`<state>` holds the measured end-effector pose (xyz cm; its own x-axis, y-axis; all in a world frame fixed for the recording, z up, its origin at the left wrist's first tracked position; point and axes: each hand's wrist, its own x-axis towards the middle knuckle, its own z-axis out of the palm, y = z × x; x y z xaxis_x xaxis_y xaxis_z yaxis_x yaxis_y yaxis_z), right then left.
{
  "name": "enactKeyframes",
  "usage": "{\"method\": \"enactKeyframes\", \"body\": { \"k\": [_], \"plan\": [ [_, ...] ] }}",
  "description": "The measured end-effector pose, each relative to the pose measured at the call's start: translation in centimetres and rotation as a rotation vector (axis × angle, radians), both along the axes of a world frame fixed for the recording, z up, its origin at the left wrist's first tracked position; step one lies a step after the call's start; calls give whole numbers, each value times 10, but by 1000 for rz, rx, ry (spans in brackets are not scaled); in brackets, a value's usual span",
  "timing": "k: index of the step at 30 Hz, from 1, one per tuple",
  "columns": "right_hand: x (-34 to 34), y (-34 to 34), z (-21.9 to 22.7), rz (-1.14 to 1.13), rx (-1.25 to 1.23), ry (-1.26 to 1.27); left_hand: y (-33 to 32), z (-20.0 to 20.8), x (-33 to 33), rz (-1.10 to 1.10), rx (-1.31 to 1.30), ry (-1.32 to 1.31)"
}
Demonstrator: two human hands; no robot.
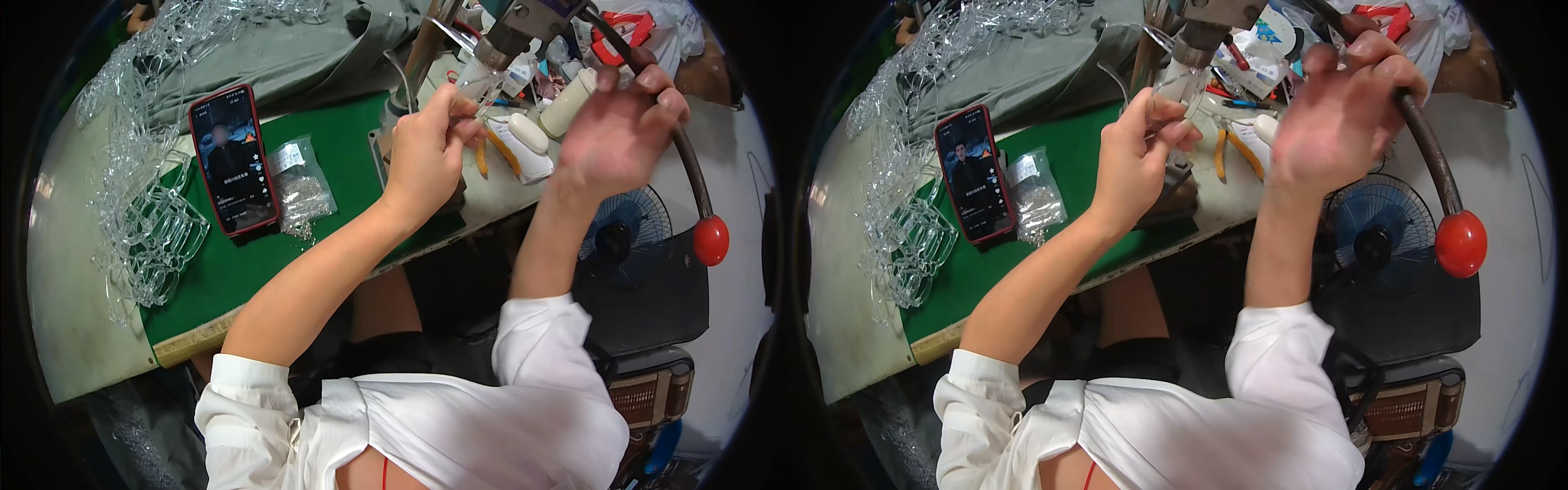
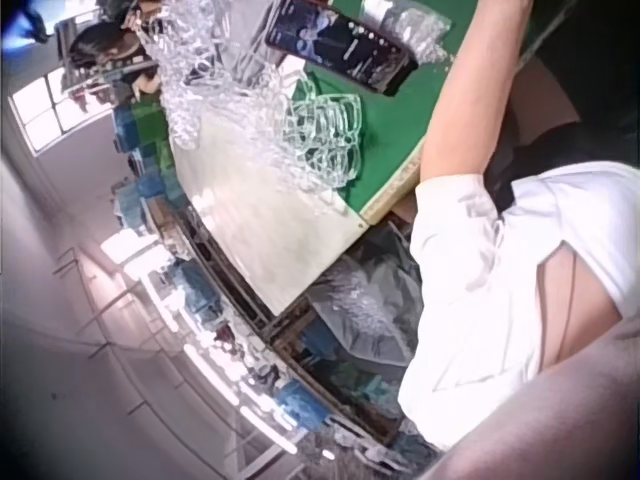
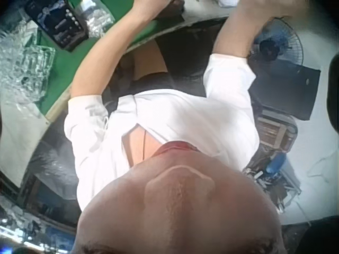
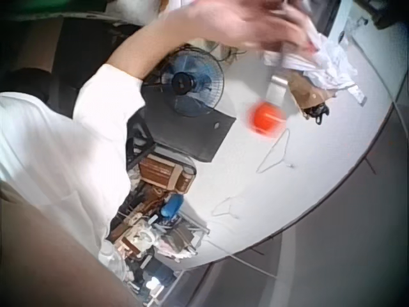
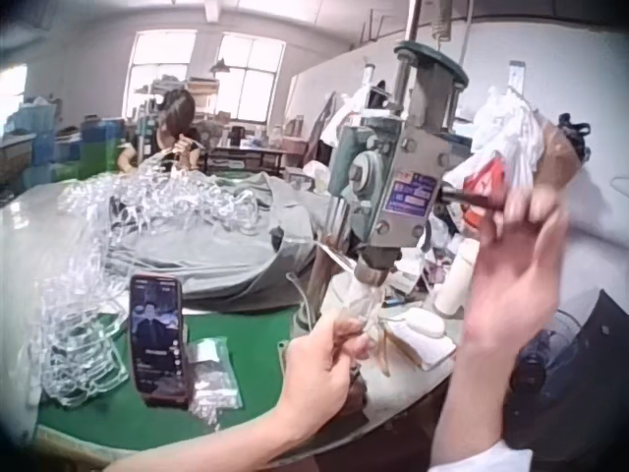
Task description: The person assembles clear eyeglass frames by inserting small metal components into the frame arms. They handle multiple frames one at a time, pick up tiny parts from the table, and place completed frames aside.
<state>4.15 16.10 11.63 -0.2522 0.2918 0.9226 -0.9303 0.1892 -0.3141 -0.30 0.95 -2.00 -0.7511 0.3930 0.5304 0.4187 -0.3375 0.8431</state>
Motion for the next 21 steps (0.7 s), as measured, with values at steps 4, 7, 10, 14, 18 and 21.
{"method": "enactKeyframes", "body": {
  "k": [4,7,10,14,18,21],
  "plan": [
    [14,30,19,195,42,-53,-1,-1,-6,22,-22,112],
    [11,-22,24,77,135,-98,-15,-5,-5,-48,-33,54],
    [-3,-96,-16,-153,-117,-261,-58,5,0,-286,156,-110],
    [15,-119,-133,-45,191,-506,-114,37,19,-544,381,-232],
    [22,-134,-156,-87,494,-613,-144,30,15,-372,432,-186],
    [16,-144,-158,-48,412,-694,-189,31,37,-141,178,-36]
  ]
}}
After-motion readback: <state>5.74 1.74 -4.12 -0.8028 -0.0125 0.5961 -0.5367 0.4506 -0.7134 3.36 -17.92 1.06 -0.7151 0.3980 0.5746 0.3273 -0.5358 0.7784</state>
